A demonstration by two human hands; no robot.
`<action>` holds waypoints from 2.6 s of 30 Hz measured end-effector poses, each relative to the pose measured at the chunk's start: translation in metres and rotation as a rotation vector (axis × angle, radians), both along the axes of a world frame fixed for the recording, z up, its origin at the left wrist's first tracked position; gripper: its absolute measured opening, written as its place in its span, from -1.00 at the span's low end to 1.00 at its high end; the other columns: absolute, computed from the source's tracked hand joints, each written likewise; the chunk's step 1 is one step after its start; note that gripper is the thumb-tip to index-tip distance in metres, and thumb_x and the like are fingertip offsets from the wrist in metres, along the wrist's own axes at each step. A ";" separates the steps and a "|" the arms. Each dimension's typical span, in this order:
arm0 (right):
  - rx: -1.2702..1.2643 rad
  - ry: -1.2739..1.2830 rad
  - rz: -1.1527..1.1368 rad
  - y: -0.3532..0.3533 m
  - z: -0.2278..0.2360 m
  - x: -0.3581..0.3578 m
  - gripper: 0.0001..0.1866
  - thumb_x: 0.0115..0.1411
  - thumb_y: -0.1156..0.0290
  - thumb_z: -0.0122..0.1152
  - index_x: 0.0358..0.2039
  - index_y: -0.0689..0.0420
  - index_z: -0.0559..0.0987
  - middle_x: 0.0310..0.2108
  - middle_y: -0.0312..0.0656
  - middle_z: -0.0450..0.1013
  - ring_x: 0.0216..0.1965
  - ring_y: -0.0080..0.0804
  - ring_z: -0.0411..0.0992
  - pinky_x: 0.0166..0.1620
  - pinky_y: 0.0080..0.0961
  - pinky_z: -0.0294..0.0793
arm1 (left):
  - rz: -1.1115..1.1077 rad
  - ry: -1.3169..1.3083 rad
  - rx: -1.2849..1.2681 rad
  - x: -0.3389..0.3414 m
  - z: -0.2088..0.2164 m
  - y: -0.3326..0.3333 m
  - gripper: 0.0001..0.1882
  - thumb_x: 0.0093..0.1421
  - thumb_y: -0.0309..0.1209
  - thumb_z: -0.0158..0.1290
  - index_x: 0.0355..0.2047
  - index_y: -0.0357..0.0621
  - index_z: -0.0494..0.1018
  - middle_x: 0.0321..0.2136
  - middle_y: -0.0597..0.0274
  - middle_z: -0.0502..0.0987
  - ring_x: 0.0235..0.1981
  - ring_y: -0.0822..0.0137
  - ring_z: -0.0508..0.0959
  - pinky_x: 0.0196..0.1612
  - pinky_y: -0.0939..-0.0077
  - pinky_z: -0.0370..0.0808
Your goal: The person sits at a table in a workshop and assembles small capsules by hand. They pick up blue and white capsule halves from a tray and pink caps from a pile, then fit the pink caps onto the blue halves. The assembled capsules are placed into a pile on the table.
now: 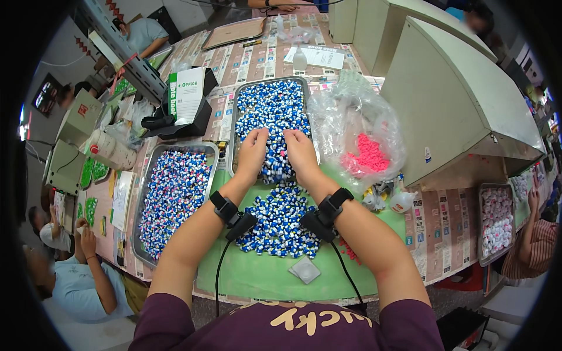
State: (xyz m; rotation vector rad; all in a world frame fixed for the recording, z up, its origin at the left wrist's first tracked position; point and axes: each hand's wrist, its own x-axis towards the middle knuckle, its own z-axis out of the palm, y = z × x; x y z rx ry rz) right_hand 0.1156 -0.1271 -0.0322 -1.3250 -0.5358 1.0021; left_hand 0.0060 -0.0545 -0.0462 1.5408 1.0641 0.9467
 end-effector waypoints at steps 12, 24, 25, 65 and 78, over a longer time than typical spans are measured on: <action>0.152 0.308 0.112 -0.034 0.007 -0.002 -0.73 0.29 0.39 -0.06 -0.11 0.20 0.52 -0.12 -0.24 0.44 -0.03 -0.49 0.32 0.11 -0.53 0.18 | -0.138 -0.176 0.013 -0.006 0.032 -0.034 -0.72 0.34 -0.24 -0.08 -0.27 -0.24 0.45 -0.43 0.37 0.44 -0.36 0.56 0.36 -0.25 0.62 0.31; 0.044 0.032 0.385 -0.100 0.016 -0.001 -0.76 0.30 0.39 -0.06 -0.18 0.21 0.55 -0.22 -0.31 0.49 -0.17 -0.61 0.37 0.00 -0.65 0.28 | -0.348 0.153 0.183 -0.082 0.044 -0.098 -0.82 0.27 -0.38 -0.02 -0.24 -0.24 0.43 -0.29 0.21 0.45 -0.20 0.34 0.44 -0.07 0.51 0.34; -0.016 -0.057 0.428 -0.106 0.025 0.002 -0.73 0.29 0.43 -0.11 -0.12 0.20 0.53 -0.16 -0.34 0.48 -0.13 -0.65 0.36 0.00 -0.65 0.29 | -0.356 0.172 0.252 -0.088 0.047 -0.101 -0.83 0.25 -0.39 0.00 -0.25 -0.26 0.43 -0.29 0.15 0.45 -0.20 0.28 0.46 -0.07 0.48 0.35; 0.012 -1.492 0.449 -0.104 0.024 0.020 -0.92 0.01 0.49 0.19 -0.44 0.06 0.61 -0.43 -0.22 0.48 -0.29 -0.17 0.45 -0.22 -0.26 0.37 | -0.441 0.110 -0.170 -0.096 0.078 -0.092 -0.91 0.18 -0.47 0.11 -0.37 -0.25 0.48 -0.45 0.35 0.48 -0.51 0.59 0.45 -0.43 0.72 0.39; 0.089 -1.523 0.440 -0.102 0.018 0.015 -0.82 0.01 0.54 0.14 -0.37 -0.01 0.60 -0.38 -0.28 0.45 -0.22 -0.27 0.42 -0.15 -0.31 0.29 | -0.668 0.481 0.615 -0.069 0.073 -0.113 -0.91 0.09 -0.46 0.15 -0.36 -0.12 0.57 -0.49 0.16 0.43 -0.47 0.15 0.50 -0.41 0.31 0.43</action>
